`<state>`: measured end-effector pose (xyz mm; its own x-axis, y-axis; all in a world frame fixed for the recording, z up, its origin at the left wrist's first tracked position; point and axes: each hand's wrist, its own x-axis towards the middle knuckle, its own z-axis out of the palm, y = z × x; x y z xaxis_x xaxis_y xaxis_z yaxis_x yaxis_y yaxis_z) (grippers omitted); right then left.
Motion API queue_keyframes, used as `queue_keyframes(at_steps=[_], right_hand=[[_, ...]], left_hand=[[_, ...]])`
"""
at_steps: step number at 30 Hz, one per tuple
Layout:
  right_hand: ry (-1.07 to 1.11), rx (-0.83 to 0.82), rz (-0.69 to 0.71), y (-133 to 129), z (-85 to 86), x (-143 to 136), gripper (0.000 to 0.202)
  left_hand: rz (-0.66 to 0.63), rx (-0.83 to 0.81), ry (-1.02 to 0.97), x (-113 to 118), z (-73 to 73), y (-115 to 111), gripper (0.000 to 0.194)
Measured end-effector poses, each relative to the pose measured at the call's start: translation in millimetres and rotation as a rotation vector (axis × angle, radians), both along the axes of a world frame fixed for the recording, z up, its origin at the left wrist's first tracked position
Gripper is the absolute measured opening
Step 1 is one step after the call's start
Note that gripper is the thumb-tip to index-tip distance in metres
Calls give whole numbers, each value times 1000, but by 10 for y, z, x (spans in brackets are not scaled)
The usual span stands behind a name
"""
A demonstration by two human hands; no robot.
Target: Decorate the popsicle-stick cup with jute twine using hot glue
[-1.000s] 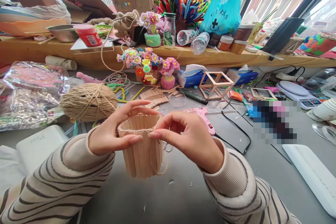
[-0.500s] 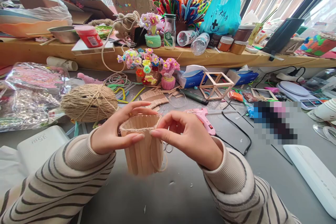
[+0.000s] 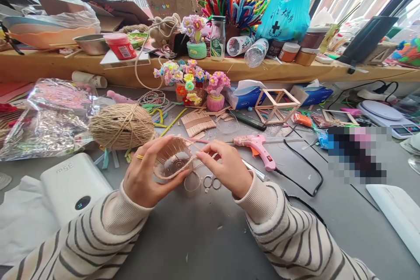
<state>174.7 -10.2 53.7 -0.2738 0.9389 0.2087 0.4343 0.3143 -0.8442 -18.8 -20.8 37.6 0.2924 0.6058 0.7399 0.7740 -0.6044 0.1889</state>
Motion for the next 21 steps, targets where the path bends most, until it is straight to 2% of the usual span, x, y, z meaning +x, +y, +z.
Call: queue_keyframes(at_steps=[5, 11, 17, 19, 21], right_hand=[[19, 28, -42, -3, 7, 20, 23], [76, 117, -42, 0, -17, 10, 18], [76, 110, -52, 18, -37, 0, 17], [72, 97, -50, 28, -33, 1, 16], [73, 94, -45, 40, -27, 8, 16]], left_hand=[[-3, -84, 25, -20, 37, -103, 79], [-107, -250, 11, -155, 126, -239, 81], [-438, -589, -167, -329, 82, 23, 106], [-480, -671, -187, -348, 32, 123, 113], [-524, -730, -239, -357, -27, 179, 110]])
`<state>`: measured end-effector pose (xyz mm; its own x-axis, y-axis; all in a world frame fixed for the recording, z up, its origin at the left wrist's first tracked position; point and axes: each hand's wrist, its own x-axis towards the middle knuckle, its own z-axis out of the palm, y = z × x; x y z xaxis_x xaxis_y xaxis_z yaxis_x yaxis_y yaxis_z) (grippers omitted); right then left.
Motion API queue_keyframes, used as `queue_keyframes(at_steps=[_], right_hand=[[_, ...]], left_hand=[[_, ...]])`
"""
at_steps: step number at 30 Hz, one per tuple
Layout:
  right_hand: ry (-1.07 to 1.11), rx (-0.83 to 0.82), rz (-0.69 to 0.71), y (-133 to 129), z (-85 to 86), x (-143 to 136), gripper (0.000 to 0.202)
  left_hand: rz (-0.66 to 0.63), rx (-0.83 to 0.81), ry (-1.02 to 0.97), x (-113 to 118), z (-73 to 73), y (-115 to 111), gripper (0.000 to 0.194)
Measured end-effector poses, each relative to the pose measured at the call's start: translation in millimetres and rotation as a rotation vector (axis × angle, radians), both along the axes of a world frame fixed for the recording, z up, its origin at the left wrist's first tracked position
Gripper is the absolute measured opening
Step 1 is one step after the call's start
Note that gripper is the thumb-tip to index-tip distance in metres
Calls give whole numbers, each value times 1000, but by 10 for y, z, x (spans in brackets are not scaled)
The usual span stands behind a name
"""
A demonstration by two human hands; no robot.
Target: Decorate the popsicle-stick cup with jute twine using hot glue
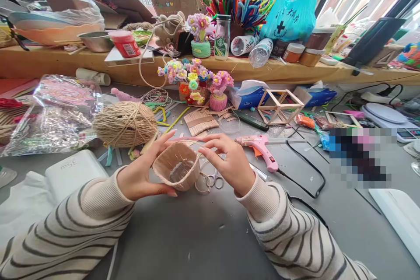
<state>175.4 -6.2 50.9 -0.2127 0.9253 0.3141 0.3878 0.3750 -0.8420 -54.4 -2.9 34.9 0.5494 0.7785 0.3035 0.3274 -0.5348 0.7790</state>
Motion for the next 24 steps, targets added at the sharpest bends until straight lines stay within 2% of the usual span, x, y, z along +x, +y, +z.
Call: queue_keyframes(at_steps=[5, 9, 11, 14, 18, 21, 24], right_hand=[[-41, 10, -10, 39, 3, 46, 17], [-210, 200, -89, 128, 30, 114, 15], [-283, 311, -139, 202, 74, 147, 12], [-396, 386, -192, 325, 175, 174, 10], [-449, 288, -249, 447, 269, 164, 8], [-421, 169, -173, 474, 224, 151, 10], [-391, 73, -79, 441, 126, 169, 29]], left_hand=[[64, -30, -88, 11, -95, -52, 107], [212, -22, -122, 93, -105, -187, 107], [291, 36, -83, 153, -110, -256, 106], [337, 147, 2, 250, -128, -352, 106], [428, 247, 29, 385, -186, -468, 105], [495, 241, 43, 464, -245, -516, 104], [508, 233, 39, 479, -295, -525, 107]])
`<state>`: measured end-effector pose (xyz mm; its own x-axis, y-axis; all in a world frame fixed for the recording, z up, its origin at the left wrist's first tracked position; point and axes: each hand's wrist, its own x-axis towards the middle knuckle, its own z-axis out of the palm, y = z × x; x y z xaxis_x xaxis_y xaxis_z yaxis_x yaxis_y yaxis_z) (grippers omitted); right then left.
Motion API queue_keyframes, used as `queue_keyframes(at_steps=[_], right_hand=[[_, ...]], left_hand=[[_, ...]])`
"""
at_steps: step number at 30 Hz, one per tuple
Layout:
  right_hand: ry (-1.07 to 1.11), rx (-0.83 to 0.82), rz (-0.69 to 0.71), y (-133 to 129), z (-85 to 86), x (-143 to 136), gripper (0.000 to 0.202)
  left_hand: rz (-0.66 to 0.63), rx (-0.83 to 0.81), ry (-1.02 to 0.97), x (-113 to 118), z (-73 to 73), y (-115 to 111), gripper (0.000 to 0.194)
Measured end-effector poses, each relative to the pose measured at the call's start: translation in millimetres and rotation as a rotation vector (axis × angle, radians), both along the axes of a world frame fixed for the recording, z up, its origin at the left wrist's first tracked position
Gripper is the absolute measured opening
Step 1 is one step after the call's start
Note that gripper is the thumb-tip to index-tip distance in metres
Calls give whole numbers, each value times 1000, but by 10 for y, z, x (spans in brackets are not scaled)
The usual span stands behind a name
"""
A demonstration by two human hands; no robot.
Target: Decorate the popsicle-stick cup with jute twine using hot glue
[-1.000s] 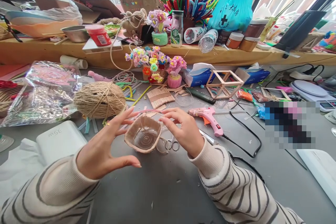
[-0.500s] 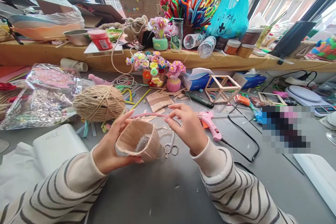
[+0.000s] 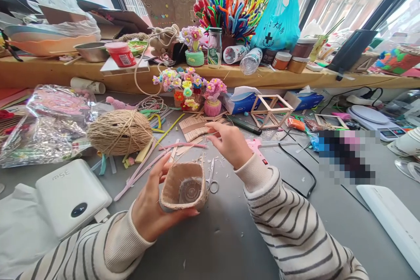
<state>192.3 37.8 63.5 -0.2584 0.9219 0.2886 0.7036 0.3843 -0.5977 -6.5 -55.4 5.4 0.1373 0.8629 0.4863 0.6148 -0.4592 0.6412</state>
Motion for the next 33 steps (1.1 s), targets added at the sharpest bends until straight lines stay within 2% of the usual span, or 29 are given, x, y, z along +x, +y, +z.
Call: queue_keyframes(at_steps=[3, 7, 10, 13, 16, 20, 24, 27, 30, 33], right_hand=[[-6, -95, 48, -62, -43, 73, 42], [-137, -207, 38, -118, 38, 260, 27], [-312, -274, -71, -124, 134, 454, 20], [-499, -322, -241, -104, 163, 647, 42], [-649, -353, -344, -80, 82, 767, 46], [-741, -364, -378, -78, -100, 775, 45], [-761, -330, -399, -84, -235, 701, 40], [-766, -301, -434, -69, -274, 672, 33], [-753, -292, -475, -48, -229, 725, 26], [-720, -292, -501, -32, -93, 883, 27]], left_hand=[[-56, -14, -42, -49, -28, -9, 109], [-171, -133, -133, -154, -22, -33, 102], [-276, -212, -209, -230, -1, -22, 93], [-350, -253, -247, -281, -5, 13, 88], [-365, -300, -244, -299, -50, 38, 90], [-350, -340, -213, -287, -111, 47, 95], [-345, -239, -197, -255, -110, 87, 95], [-314, -112, -151, -215, -94, 163, 95], [-294, 79, -54, -172, -99, 251, 90], [-273, 209, 11, -151, -131, 293, 83]])
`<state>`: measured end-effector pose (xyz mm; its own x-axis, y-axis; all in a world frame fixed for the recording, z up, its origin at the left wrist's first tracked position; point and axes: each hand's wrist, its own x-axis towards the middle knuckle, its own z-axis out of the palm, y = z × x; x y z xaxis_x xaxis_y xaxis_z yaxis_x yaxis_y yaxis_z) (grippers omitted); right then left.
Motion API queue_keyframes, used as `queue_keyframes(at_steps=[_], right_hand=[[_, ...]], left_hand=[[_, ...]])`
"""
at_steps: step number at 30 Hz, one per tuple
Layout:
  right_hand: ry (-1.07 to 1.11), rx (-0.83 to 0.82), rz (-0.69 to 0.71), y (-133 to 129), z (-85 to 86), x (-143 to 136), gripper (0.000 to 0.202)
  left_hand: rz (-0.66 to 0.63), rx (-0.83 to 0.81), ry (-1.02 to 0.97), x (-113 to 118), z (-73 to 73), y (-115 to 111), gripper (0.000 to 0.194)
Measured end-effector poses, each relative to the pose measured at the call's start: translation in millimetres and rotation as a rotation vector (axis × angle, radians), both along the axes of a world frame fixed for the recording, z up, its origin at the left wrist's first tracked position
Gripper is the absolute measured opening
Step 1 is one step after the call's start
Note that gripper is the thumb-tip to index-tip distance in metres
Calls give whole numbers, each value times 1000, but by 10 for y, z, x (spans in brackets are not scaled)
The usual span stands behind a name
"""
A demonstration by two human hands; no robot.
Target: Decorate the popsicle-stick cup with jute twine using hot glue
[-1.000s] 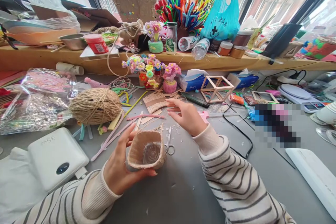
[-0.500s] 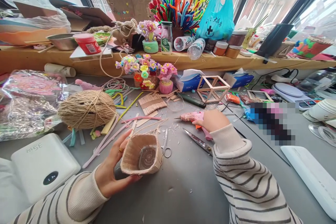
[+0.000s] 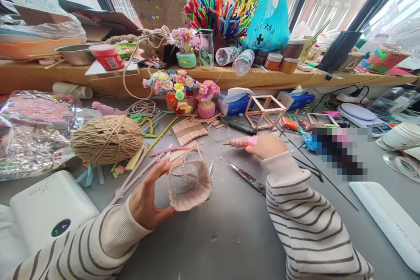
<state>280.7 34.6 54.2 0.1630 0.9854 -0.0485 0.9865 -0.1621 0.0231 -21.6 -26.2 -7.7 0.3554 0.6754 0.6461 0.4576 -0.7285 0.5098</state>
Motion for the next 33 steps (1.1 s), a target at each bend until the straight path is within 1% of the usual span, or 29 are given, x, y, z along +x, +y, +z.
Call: queue_keyframes(at_steps=[2, 5, 8, 9, 11, 13, 16, 19, 21, 24, 29, 33], right_hand=[[20, 15, -16, 3, 118, 128, 28], [12, 98, -82, -11, 284, 251, 28], [25, 220, -150, -61, 400, 223, 35], [59, 296, -160, -87, 425, 183, 37], [134, 426, -94, -147, 458, 71, 36], [186, 513, 31, -213, 473, -57, 34], [221, 665, 216, -310, 476, -240, 34], [223, 793, 364, -387, 461, -395, 30], [201, 867, 428, -421, 439, -478, 27], [139, 945, 482, -448, 393, -564, 26], [81, 958, 489, -463, 342, -611, 23], [79, 957, 508, -456, 324, -625, 22]], left_hand=[[9, 28, 1, 3, -25, -5, 81], [1, 42, -7, 10, -58, -26, 80], [-24, 62, -44, 28, -103, -11, 79], [-43, 84, -64, 32, -120, 4, 79], [-93, 143, -96, 30, -150, 39, 79], [-137, 183, -97, 12, -160, 69, 78], [-174, 182, -28, -27, -134, 82, 79], [-178, 147, 17, -41, -93, 65, 80], [-154, 131, -19, -25, -74, 52, 77], [-128, 138, -69, 8, -55, 43, 75], [-180, 151, -50, 9, -40, 68, 78], [-187, 213, -62, -20, -54, 98, 75]])
